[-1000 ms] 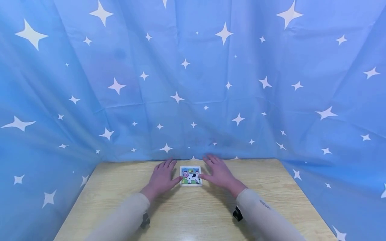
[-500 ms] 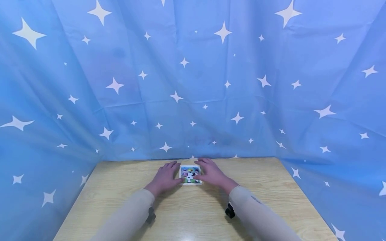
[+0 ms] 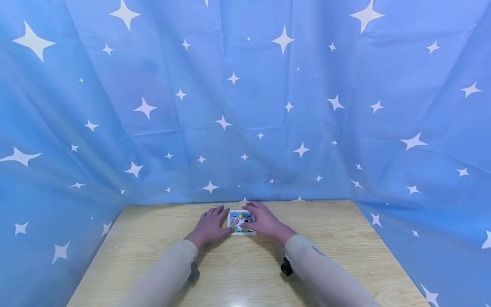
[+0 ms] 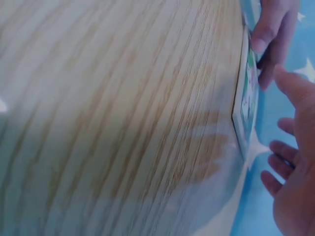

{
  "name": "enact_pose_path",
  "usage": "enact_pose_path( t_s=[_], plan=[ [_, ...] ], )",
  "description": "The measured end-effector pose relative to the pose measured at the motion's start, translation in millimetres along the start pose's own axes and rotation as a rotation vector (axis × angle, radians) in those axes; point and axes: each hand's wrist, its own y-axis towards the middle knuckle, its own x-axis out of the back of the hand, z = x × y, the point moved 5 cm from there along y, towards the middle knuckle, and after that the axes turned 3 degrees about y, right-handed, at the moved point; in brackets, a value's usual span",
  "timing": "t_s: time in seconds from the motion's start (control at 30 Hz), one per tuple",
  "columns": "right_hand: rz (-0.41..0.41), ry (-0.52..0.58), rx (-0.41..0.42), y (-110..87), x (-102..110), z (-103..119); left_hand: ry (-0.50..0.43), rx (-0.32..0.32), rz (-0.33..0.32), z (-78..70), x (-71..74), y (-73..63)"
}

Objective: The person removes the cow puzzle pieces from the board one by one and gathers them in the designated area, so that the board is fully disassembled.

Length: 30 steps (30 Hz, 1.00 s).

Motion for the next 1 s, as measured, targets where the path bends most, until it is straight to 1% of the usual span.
enact_pose_path(
  t_s=[0.1, 0.2, 0.27, 0.43, 0.6, 0.7, 0.9, 1.0],
  plan=[
    [0.014, -0.003, -0.012, 2.0, -1.7, 0.3, 0.002, -0.003, 0.003, 1.6, -2.8, 1.2],
    [0.022, 0.016, -0.023, 4.4, -2.6, 0.8, -0.007, -0.009, 0.001, 2.4, -5.0, 2.2],
    [0.028, 0.018, -0.025, 7.4, -4.4, 0.9, -0.025, -0.01, -0.004, 1.6, -3.2, 1.9],
    [0.017, 0.0, 0.014, 20.2, -12.8, 4.8, -0.082, -0.002, -0.016, 2.0, -0.6, 3.1],
    [0.031, -0.025, 0.038, 33.1, -23.0, 12.6, -0.153, 0.019, -0.026, 9.4, -8.9, 6.3],
    [0.059, -0.034, 0.019, 37.7, -28.2, 15.3, -0.185, 0.015, -0.039, 11.3, -11.4, 6.8],
    [0.07, -0.05, -0.02, 42.4, -31.4, 15.3, -0.222, 0.044, -0.001, 14.9, -18.0, 9.4],
    [0.079, -0.042, -0.046, 42.0, -31.5, 16.5, -0.232, 0.045, -0.014, 15.1, -20.3, 9.0]
  ],
)
